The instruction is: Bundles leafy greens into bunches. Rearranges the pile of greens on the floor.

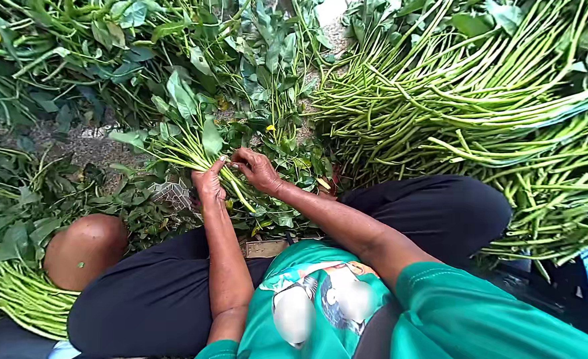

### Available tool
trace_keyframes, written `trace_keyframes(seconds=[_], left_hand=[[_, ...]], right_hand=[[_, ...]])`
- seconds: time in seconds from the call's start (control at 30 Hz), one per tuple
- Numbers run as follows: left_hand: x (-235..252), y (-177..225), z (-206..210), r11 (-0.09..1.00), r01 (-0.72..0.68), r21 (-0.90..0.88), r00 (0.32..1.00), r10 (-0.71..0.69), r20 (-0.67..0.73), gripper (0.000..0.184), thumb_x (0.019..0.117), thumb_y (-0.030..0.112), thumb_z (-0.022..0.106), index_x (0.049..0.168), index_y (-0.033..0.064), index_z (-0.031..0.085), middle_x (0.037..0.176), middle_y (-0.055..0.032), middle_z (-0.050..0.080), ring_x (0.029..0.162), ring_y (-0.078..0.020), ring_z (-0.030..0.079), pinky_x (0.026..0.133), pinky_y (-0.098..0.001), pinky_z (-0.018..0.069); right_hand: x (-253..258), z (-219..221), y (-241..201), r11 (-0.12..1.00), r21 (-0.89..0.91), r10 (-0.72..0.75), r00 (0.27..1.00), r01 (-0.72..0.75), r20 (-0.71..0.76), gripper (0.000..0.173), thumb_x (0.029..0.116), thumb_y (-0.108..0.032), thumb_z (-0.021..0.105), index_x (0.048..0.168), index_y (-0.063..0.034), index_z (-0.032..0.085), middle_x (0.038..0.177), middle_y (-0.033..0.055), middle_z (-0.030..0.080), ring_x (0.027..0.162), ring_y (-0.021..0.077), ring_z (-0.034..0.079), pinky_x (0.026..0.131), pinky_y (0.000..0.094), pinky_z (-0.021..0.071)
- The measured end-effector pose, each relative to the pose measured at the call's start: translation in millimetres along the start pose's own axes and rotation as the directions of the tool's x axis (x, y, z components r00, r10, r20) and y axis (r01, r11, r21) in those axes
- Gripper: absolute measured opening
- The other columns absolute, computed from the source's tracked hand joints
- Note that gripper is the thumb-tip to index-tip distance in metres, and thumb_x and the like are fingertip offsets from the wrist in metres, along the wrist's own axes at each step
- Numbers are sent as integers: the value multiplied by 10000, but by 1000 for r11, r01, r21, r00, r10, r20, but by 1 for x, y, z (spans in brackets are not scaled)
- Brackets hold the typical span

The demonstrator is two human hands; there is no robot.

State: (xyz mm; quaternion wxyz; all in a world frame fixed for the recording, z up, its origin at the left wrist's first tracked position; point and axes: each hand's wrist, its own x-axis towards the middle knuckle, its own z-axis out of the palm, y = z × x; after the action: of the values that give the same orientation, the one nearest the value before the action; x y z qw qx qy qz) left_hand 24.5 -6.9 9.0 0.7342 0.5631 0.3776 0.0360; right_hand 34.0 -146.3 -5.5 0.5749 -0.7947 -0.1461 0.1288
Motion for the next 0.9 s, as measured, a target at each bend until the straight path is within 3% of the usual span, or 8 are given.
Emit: trace_keyframes(seconds=[0.13,0.27,0.33,0.43,0.6,0.7,0.8,0.9], left_hand=[[-3,13,-21,997,-57,56,998,55,39,550,844,-55,739,1339,45,522,1166,-85,681,1028,-180,687,882,-403,608],[2,15,-22,997,-78,-11,996,79,52,476,843,-152,664,1265,21,529,1042,-87,694,894,-182,710,785,-388,630],[3,15,-17,992,-125,-31,992,125,0,435,854,-163,648,1234,8,523,982,-86,691,826,-179,711,745,-373,635],[10,18,-22,971,-235,-29,966,231,-119,480,842,-121,736,1264,-42,520,1017,-138,708,880,-219,723,805,-398,631],[9,21,-24,928,-364,84,913,373,-163,521,853,-86,759,1302,-46,498,1065,-121,700,921,-200,723,846,-384,627],[6,13,-18,919,-376,117,916,387,-100,533,863,-60,764,1324,-57,498,1087,-118,704,969,-194,721,884,-379,619],[3,8,-12,965,-261,9,965,261,14,386,915,-86,687,1262,-27,529,1025,-134,744,900,-254,749,801,-411,642],[1,6,-7,991,-69,-113,996,75,54,358,949,-83,637,1279,-12,517,1028,-193,729,881,-343,754,751,-475,653]], right_hand=[[-13,-9,-6,970,214,67,975,-112,210,207,1027,-50,572,1156,105,615,1005,201,715,914,256,723,893,427,592],[-5,-16,-5,886,427,58,955,-183,290,148,1017,12,561,1130,107,574,875,164,695,757,187,702,746,363,610],[-6,-20,-9,966,239,43,974,-98,224,153,1027,-27,579,1134,79,604,862,164,675,727,218,674,707,401,590],[-13,-28,1,989,-111,119,970,-97,214,213,1042,-111,571,1178,34,648,961,204,722,882,358,722,821,569,574],[-6,-55,52,744,-570,597,731,-349,330,253,997,-193,640,1148,-18,744,1315,268,638,1245,480,589,1002,752,423],[10,-61,92,799,-283,571,818,-531,75,340,1023,-158,591,1307,14,662,1437,233,574,1320,389,572,1105,594,454],[27,-54,110,586,265,788,615,-766,37,581,1054,-212,604,1565,-52,380,1414,248,584,1155,349,676,949,492,567],[36,-46,130,490,229,858,512,-841,45,669,1019,-244,663,1579,-64,345,1401,271,578,1130,394,680,947,540,570]])
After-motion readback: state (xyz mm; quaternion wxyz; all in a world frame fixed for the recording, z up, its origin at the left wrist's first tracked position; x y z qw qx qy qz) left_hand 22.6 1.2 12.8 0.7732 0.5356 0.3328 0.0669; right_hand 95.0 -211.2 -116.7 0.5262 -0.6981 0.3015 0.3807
